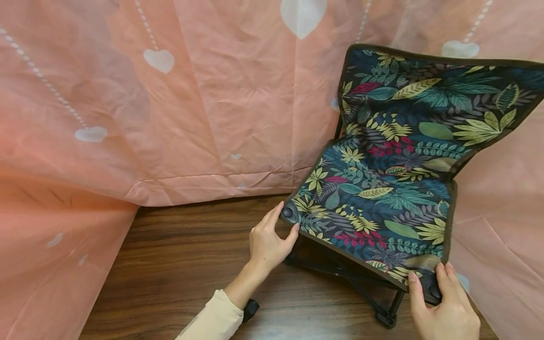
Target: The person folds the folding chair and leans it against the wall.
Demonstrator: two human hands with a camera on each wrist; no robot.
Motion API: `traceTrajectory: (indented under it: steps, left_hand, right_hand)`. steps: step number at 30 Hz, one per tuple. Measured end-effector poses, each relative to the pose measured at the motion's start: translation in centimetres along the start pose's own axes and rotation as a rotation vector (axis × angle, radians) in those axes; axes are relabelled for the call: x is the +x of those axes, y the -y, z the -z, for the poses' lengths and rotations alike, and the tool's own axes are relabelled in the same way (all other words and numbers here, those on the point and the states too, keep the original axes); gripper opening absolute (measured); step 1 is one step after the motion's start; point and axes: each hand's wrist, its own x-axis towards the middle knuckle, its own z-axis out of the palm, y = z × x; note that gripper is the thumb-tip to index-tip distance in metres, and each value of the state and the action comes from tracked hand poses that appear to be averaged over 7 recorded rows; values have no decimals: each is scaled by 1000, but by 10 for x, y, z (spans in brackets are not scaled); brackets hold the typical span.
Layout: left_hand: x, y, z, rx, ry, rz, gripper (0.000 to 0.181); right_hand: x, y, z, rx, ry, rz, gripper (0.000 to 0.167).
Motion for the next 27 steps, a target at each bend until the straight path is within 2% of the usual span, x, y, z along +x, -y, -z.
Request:
traceTrajectory:
  steps: [7,12,27]
  left_hand:
    - [2,1,2,7,-25,-20,58]
    - [2,2,1,-22,-18,-7,56]
    - [2,4,0,-24,-45,-20,57]
  right_hand:
    - [0,2,1,-34,29,-32,57]
    - [1,3,3,-42,46,-57,58]
    - [-1,5,3,-14,11,-77,56]
